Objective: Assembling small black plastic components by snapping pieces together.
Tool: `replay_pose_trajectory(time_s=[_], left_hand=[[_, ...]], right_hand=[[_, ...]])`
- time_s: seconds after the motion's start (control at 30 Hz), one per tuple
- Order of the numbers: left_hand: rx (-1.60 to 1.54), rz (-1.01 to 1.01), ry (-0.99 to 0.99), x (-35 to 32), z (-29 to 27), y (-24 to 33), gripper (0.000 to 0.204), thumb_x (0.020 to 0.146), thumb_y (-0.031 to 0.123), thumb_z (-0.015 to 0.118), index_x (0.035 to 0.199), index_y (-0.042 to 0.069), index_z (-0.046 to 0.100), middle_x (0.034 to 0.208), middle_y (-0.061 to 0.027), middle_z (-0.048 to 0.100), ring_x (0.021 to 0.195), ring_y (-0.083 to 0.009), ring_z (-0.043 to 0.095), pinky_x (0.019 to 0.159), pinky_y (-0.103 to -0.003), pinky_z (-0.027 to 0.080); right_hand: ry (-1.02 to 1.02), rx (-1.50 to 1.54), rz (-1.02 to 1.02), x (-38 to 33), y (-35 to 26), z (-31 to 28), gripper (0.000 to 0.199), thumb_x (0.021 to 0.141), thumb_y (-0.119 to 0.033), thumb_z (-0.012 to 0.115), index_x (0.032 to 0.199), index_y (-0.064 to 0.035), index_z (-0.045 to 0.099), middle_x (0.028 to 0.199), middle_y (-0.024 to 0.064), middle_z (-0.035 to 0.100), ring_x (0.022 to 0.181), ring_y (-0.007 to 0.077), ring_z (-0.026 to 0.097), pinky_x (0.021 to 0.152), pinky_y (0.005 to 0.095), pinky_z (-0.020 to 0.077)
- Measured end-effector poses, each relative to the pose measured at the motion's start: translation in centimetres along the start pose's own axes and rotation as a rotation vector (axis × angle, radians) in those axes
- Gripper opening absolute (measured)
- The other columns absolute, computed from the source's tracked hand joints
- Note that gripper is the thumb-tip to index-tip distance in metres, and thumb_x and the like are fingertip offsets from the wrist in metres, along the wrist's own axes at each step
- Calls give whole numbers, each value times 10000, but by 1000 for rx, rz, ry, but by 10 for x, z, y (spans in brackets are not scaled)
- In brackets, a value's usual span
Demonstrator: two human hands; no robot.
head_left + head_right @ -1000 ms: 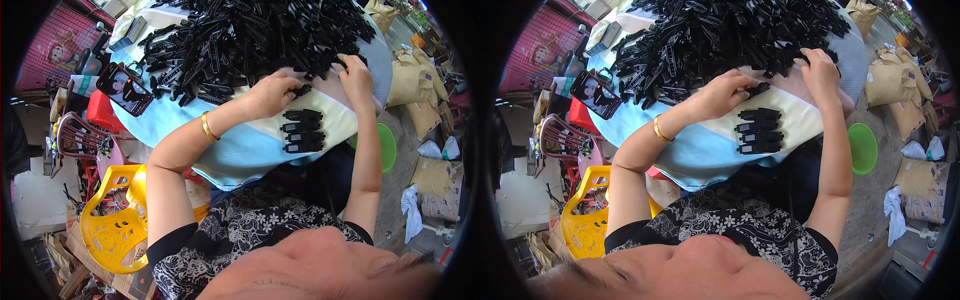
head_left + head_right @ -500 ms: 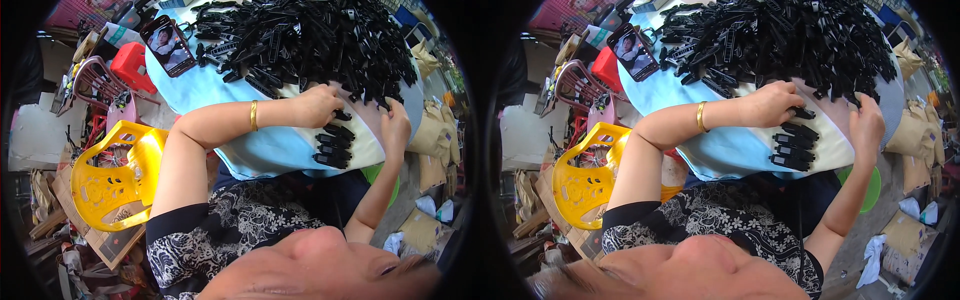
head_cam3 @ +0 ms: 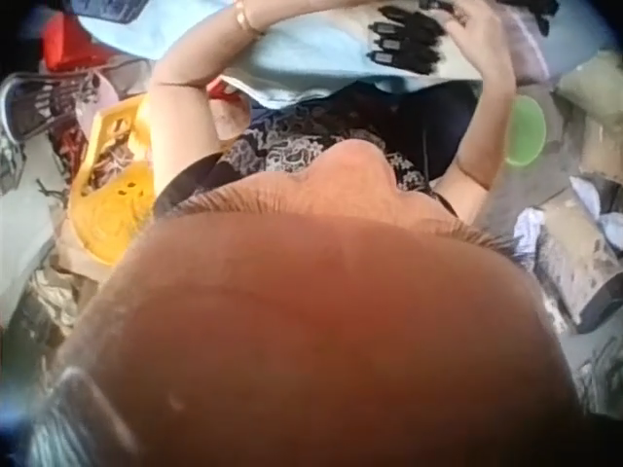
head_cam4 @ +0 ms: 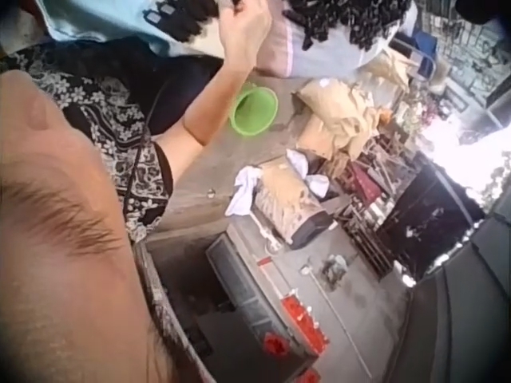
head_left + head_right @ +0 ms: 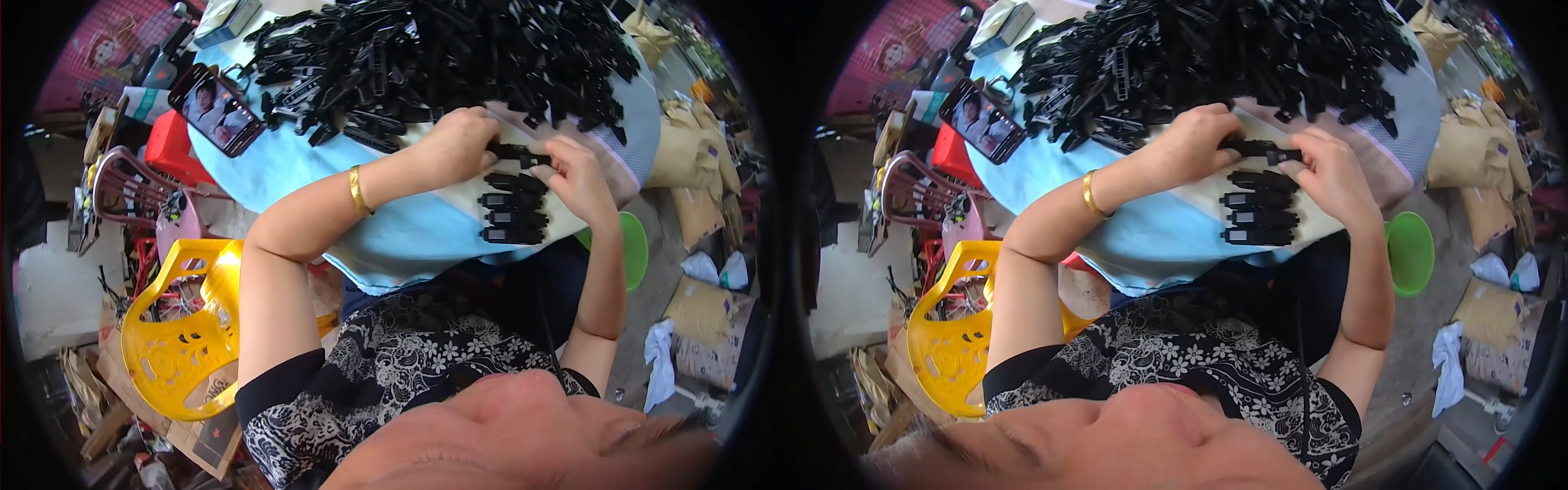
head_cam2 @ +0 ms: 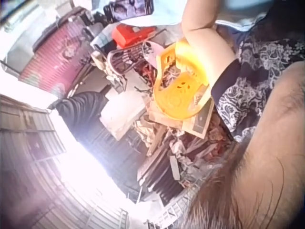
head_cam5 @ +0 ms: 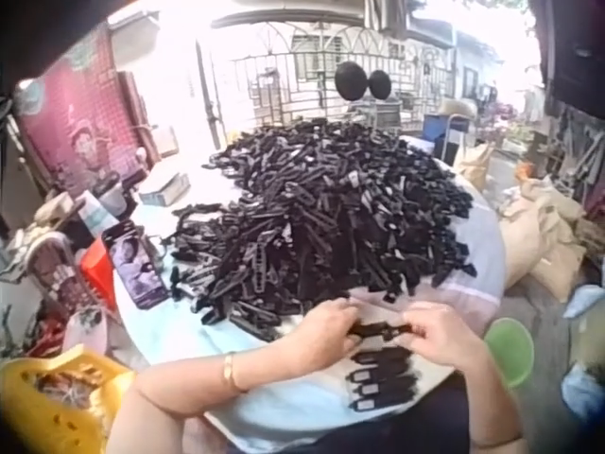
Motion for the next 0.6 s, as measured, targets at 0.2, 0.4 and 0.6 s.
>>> replay_pose_trajectory(time_s=[0.2, 0.4, 0.6], left_hand=[[-7, -42, -11, 0, -3, -1, 213, 724, 95, 691, 925, 29, 668, 862, -137, 588, 816, -326, 607, 739, -386, 512], [-2, -56, -55, 0, -1, -2, 217, 718, 147, 704, 907, 42, 679, 880, -147, 598, 855, -319, 604, 778, -397, 504], [-1, -39, -17, -1, -4, -1, 190, 718, 84, 688, 895, 17, 670, 869, -141, 596, 784, -325, 617, 729, -380, 518]], right_hand=[[176, -243, -192, -4, -18, -13, 173, 751, -62, 693, 896, -8, 615, 872, 95, 598, 736, 268, 590, 654, 356, 473], [173, -205, -268, -4, -25, -15, 179, 737, -58, 686, 887, 1, 611, 898, 96, 603, 828, 286, 586, 715, 369, 469], [145, -181, -259, -2, -31, -14, 151, 745, -40, 673, 872, 10, 608, 887, 96, 597, 851, 279, 555, 741, 360, 458]])
Point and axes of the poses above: each hand's wrist, its own x-axis towards the middle knuckle, its own z-axis out of the palm, y = z × x, the point moved 9 cm from there along x, towards the middle knuckle
